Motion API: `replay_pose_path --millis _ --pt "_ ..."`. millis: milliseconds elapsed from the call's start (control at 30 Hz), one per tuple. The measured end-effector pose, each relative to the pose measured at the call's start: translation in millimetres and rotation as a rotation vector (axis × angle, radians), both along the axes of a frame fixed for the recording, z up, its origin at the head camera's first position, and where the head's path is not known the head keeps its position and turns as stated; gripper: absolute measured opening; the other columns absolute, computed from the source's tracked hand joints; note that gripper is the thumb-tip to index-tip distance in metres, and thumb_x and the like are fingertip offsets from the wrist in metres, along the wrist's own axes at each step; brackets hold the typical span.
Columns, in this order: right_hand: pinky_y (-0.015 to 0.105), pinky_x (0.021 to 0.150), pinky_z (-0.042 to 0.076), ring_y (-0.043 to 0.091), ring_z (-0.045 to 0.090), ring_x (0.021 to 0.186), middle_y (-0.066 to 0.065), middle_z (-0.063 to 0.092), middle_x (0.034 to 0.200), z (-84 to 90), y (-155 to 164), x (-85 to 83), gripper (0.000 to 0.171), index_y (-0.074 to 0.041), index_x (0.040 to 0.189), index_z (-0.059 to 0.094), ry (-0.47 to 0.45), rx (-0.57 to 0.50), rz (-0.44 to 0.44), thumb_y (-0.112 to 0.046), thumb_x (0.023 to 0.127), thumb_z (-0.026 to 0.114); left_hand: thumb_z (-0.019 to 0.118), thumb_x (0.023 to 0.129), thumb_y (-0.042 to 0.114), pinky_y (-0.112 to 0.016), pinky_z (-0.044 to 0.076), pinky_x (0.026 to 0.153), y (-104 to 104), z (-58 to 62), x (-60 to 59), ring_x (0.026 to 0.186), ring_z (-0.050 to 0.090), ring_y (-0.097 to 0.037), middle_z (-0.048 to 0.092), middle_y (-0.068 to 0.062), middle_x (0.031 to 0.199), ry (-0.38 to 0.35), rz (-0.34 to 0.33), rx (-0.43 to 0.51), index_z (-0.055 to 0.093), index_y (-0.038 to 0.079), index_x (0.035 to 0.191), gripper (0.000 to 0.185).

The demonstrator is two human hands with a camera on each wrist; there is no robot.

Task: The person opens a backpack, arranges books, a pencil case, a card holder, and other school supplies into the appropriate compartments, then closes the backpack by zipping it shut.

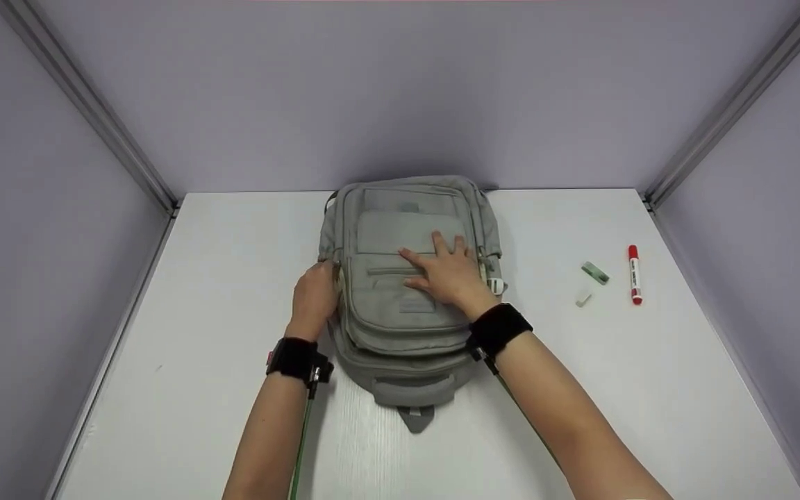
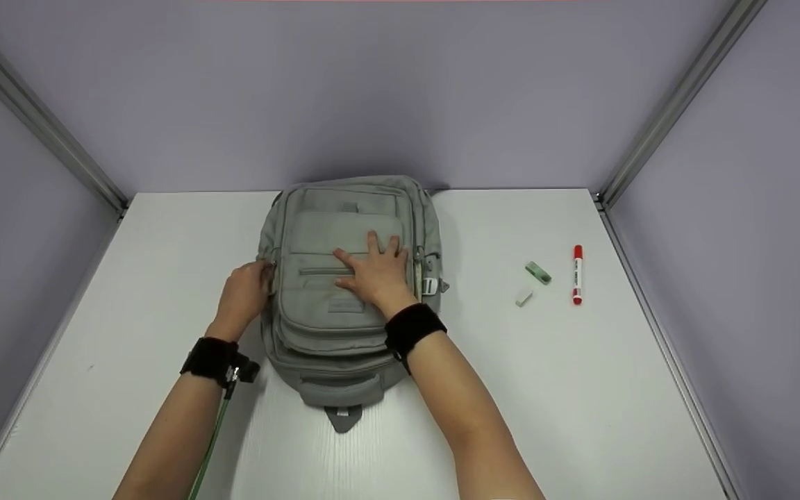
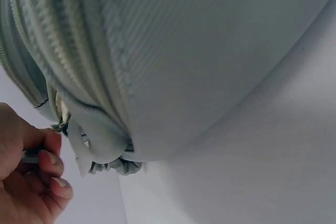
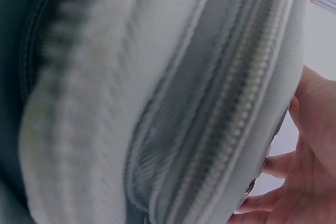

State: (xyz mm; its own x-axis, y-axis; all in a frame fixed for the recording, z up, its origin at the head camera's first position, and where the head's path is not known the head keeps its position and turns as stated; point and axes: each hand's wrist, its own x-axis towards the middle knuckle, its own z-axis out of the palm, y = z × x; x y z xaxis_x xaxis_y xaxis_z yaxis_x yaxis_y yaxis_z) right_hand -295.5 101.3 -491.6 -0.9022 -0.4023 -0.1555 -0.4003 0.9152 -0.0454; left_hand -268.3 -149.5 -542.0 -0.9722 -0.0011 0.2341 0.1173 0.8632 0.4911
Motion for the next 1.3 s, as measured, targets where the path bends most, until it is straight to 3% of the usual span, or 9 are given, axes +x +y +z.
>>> replay_pose_path --millis 167,333,767,1033,1200,1300 --pt "0.068 0.104 0.025 0.059 0.014 0.137 0.022 0.012 0.16 -0.4 -4 -0.6 0.063 -0.048 0.152 0.025 -0.004 0.006 0.004 -0.067 0.094 0.041 0.052 0.101 0.009 -0.048 0.053 0.073 -7 2.2 4.8 0.089 0.067 -0.038 0.068 -0.023 0.1 -0.069 0.007 0.073 0.067 -0.006 0.111 0.023" --pt "0.069 0.104 0.026 0.06 0.015 0.137 0.022 0.012 0.16 -1.7 -7 -0.1 0.063 -0.049 0.152 0.024 -0.01 0.009 0.01 -0.066 0.094 0.041 0.052 0.101 0.008 -0.048 0.053 0.074 -10 1.5 14.6 0.091 0.067 -0.037 0.068 -0.023 0.102 -0.108 -0.009 0.082 0.067 -0.005 0.113 0.023" --pt "0.068 0.103 0.028 0.059 0.013 0.138 0.021 0.011 0.16 -1.0 -10 -2.0 0.064 -0.049 0.152 0.023 -0.012 0.021 0.001 -0.067 0.093 0.041 0.055 0.1 0.006 -0.045 0.054 0.073 -9 2.6 40.6 0.088 0.068 -0.033 0.07 -0.017 0.096 -0.037 -0.035 0.06 0.071 -0.002 0.107 0.019" --pt "0.068 0.103 0.029 0.06 0.013 0.137 0.021 0.011 0.16 -1.1 -9 -3.7 0.064 -0.049 0.152 0.023 -0.015 0.025 0.007 -0.068 0.093 0.04 0.056 0.1 0.008 -0.045 0.054 0.075 -9 4.5 59.4 0.089 0.069 -0.032 0.07 -0.017 0.098 -0.08 -0.042 0.08 0.071 0.0 0.108 0.019" --pt "0.068 0.103 0.029 0.06 0.014 0.137 0.022 0.011 0.16 -1.2 -8 -4.2 0.065 -0.049 0.152 0.023 -0.012 0.026 0.008 -0.069 0.093 0.04 0.057 0.099 0.008 -0.046 0.054 0.073 -9 6.0 72.2 0.087 0.069 -0.032 0.071 -0.016 0.095 -0.11 -0.076 0.088 0.071 0.001 0.103 0.016" --pt "0.068 0.103 0.028 0.06 0.014 0.137 0.022 0.011 0.16 -1.9 -7 -4.5 0.065 -0.048 0.152 0.024 -0.009 0.02 0.008 -0.068 0.093 0.04 0.058 0.098 0.008 -0.045 0.054 0.071 -9 6.4 80.9 0.084 0.069 -0.031 0.071 -0.014 0.092 -0.146 -0.115 0.044 0.072 0.002 0.1 0.015"
